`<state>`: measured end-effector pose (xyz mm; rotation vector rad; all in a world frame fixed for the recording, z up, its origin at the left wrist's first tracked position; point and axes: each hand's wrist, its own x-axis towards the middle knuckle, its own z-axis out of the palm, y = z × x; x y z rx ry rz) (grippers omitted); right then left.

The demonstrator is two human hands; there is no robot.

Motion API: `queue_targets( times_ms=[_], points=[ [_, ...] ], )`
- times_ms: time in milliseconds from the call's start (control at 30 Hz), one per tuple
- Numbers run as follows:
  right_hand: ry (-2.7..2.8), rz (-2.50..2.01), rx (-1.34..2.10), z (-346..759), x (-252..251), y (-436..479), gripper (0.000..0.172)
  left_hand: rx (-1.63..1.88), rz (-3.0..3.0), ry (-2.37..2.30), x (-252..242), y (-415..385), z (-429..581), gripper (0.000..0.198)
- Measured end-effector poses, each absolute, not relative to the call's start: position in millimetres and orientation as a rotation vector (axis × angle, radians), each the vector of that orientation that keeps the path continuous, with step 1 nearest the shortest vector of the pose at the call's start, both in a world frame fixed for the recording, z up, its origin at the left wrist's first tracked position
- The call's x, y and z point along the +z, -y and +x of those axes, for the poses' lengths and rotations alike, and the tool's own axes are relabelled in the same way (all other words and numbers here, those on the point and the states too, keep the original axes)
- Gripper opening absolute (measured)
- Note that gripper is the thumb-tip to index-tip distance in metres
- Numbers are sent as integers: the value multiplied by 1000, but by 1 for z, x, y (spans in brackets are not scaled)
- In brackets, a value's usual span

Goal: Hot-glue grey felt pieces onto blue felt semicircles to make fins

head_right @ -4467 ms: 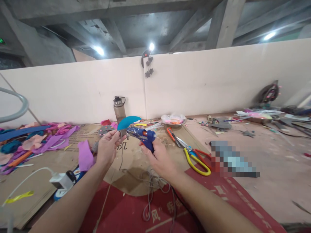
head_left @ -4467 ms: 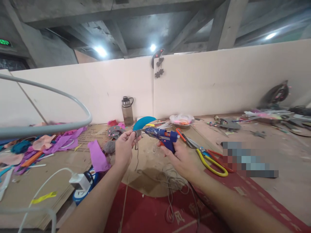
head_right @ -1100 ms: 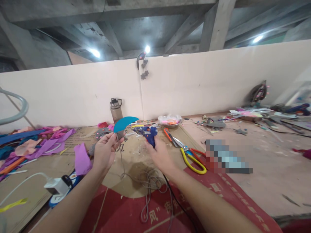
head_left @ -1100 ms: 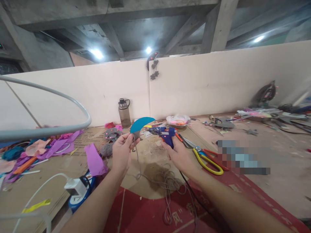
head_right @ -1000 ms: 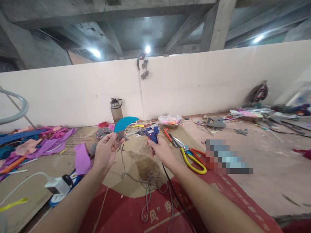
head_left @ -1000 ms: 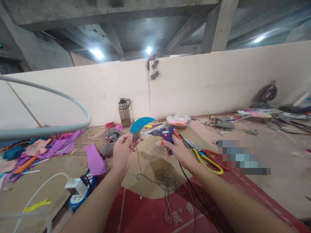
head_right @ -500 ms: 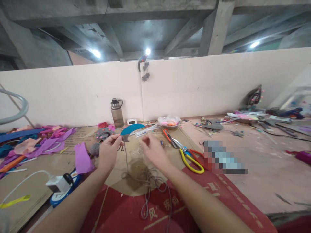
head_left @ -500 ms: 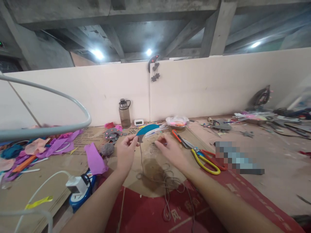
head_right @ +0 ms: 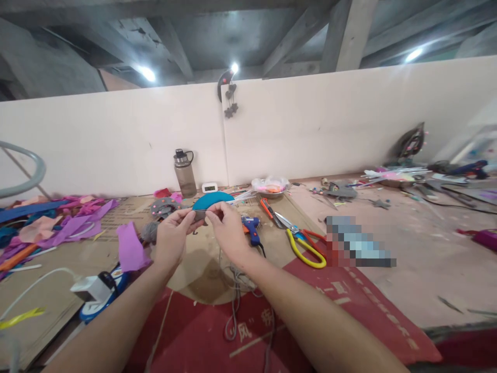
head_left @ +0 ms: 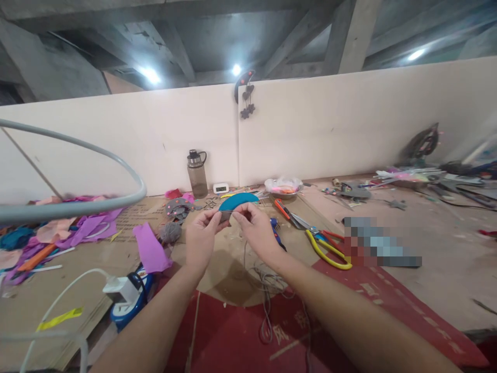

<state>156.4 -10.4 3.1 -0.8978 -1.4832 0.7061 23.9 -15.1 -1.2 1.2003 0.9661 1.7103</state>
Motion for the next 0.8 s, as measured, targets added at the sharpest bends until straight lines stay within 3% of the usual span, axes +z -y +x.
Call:
queue_targets(
  times_ms=[400, 800],
  points=[
    [1457, -948, 579, 160, 3, 14, 20, 1647, 1026, -875, 5, 23, 30, 21],
    [1414, -908, 711, 160, 8, 15, 21, 1571, 948, -781, 9, 27, 32, 18]
  ],
)
